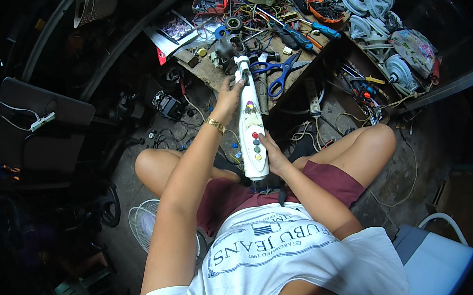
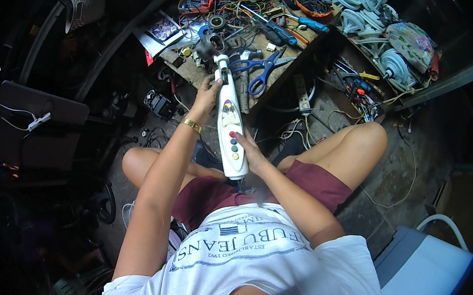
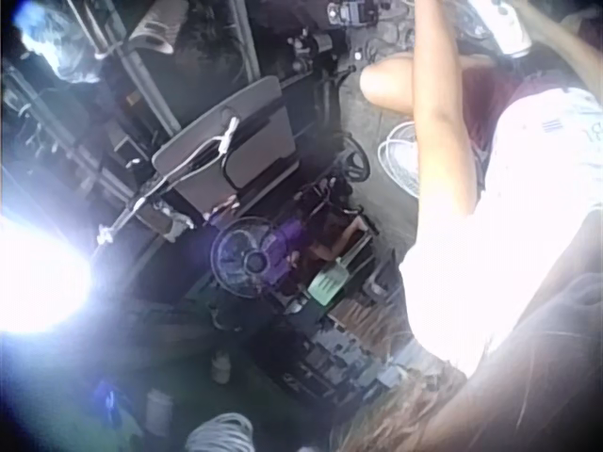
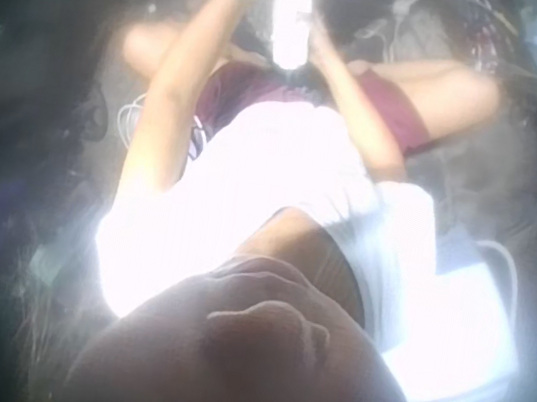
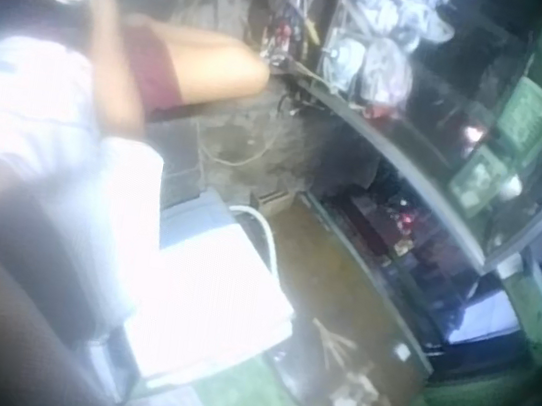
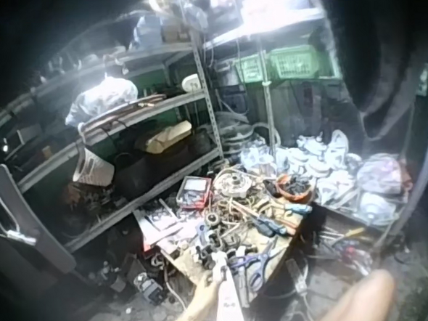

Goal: The person uses a screwdriver and pliers to disassemble a white handheld appliance, handling the internal wiring and plastic housing while sitting on the floor.

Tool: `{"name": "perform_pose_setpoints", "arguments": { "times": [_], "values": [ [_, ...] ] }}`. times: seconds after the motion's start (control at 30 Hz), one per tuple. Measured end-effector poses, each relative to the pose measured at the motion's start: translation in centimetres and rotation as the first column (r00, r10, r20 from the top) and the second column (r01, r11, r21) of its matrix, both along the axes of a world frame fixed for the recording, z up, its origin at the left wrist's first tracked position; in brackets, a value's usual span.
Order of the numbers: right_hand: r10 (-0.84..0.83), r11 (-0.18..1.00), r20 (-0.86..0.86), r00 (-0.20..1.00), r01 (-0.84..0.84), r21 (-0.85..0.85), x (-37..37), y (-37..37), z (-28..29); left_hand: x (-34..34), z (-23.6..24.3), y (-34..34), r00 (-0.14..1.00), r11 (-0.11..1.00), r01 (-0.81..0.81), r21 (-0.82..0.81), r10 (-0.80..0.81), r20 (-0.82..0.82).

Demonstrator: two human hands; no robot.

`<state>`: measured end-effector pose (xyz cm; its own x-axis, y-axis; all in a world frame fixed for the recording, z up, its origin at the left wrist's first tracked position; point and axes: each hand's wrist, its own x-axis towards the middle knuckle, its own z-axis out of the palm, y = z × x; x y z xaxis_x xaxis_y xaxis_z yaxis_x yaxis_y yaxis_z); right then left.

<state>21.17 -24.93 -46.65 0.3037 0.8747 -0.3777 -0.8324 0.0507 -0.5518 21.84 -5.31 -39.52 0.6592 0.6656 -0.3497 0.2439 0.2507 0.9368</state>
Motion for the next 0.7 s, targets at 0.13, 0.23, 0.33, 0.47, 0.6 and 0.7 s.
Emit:
{"name": "perform_pose_setpoints", "arguments": {
  "times": [0.13, 0.23, 0.33, 0.47, 0.6, 0.7],
  "values": [
    [-0.09, 0.994, 0.355, 0.93, 0.108, -0.031, -0.5, 0.7, 3.8, -1.1, 1.8, 1.0, 0.995, 0.99, 0.036, -0.134, -0.022, 0.102],
    [-0.199, 0.966, 0.678, 0.707, 0.26, 0.013, -1.7, 0.5, 4.8, -2.7, 2.3, 0.4, 0.968, 0.952, 0.041, -0.305, 0.038, 0.247],
    [-0.087, 0.919, 0.915, 0.394, 0.386, -0.079, -2.6, -0.5, 6.9, -4.0, 3.3, 0.2, 0.912, 0.886, 0.118, -0.448, 0.082, 0.403],
    [0.102, 0.903, 0.985, 0.138, 0.403, -0.15, -1.3, -1.5, 10.0, -4.4, 5.3, -0.6, 0.853, 0.896, 0.124, -0.425, 0.123, 0.507],
    [0.117, 0.904, 0.991, -0.063, 0.419, -0.08, -1.3, -1.5, 10.8, -5.0, 6.8, -1.2, 0.842, 0.952, 0.02, -0.307, 0.149, 0.518],
    [0.092, 0.909, 0.988, -0.121, 0.416, -0.033, -1.4, -1.6, 11.8, -5.8, 8.0, -1.0, 0.695, 0.887, 0.204, -0.415, 0.167, 0.7]
  ]
}}
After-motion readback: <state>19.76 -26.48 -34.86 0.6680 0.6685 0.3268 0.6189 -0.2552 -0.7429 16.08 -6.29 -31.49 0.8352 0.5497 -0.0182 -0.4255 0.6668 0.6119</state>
